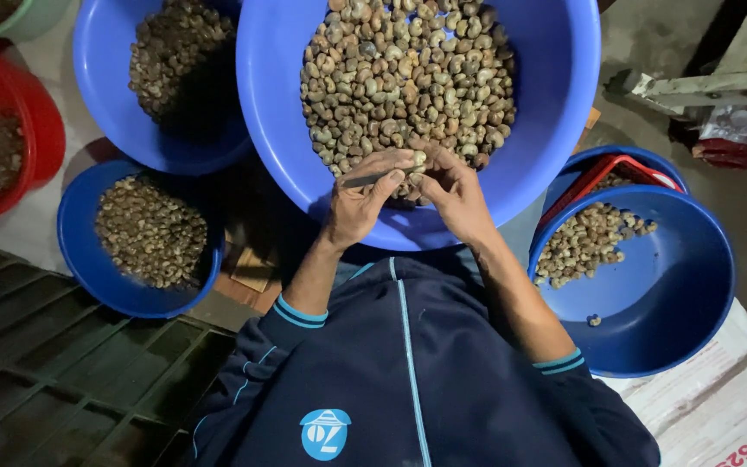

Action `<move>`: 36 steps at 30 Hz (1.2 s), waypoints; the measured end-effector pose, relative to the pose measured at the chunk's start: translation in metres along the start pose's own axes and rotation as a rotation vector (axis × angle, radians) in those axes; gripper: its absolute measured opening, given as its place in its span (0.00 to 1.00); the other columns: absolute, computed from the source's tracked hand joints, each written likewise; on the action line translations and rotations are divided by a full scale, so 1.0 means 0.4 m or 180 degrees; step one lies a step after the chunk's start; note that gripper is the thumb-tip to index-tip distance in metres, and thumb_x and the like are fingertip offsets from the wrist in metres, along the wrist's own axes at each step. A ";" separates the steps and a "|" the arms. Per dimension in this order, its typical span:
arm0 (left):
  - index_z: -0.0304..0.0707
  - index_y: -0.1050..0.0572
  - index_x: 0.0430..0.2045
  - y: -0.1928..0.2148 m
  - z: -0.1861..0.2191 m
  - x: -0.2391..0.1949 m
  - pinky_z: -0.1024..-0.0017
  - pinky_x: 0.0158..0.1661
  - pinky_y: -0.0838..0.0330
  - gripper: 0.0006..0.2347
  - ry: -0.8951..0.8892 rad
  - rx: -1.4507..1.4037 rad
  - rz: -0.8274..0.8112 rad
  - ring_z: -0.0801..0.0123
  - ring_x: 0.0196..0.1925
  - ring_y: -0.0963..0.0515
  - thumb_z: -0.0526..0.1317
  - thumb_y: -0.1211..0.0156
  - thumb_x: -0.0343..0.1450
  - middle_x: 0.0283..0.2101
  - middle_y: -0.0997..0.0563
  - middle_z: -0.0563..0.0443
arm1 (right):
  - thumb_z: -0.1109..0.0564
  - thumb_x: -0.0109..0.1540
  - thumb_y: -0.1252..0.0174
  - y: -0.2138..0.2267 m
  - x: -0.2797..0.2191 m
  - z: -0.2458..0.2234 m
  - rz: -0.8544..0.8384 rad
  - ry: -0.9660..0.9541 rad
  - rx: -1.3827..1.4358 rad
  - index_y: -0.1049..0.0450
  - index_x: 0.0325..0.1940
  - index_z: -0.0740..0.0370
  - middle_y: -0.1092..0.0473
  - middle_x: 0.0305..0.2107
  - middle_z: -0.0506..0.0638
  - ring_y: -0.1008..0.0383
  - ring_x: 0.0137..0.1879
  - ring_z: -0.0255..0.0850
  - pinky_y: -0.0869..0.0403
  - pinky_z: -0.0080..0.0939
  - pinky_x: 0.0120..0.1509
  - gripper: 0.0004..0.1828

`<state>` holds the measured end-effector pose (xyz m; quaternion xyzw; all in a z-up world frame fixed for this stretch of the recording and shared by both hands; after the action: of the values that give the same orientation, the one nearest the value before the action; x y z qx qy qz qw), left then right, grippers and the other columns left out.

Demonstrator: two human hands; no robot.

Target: The person sits with a large blue basin of nuts on their lap and uses a small knife to peel the outer shell off each nut one by one. The peeled nuts are placed into a smaller blue basin to the right, while the shells remain in the main basin.

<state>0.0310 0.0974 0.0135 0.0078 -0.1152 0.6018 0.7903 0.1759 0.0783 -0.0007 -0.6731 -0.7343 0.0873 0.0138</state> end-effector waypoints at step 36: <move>0.17 0.23 0.53 -0.009 0.067 0.037 0.64 0.64 0.25 0.14 0.0336 -0.0278 -0.0358 0.75 0.46 0.25 0.34 0.55 0.84 0.45 0.17 0.44 | 0.62 0.75 0.55 -0.037 -0.006 -0.041 -0.0201 0.0133 -0.0031 0.41 0.72 0.76 0.26 0.44 0.67 0.25 0.44 0.46 0.24 0.50 0.49 0.22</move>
<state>0.0336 0.1063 0.0430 -0.0520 -0.0989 0.5504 0.8274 0.1638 0.0764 0.0180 -0.6513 -0.7551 0.0692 0.0287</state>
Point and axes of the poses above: each hand's wrist, its own x-axis towards the middle knuckle, its own y-axis out of the back of the hand, z = x × y, the point moved 10 cm from there along x, towards the middle knuckle
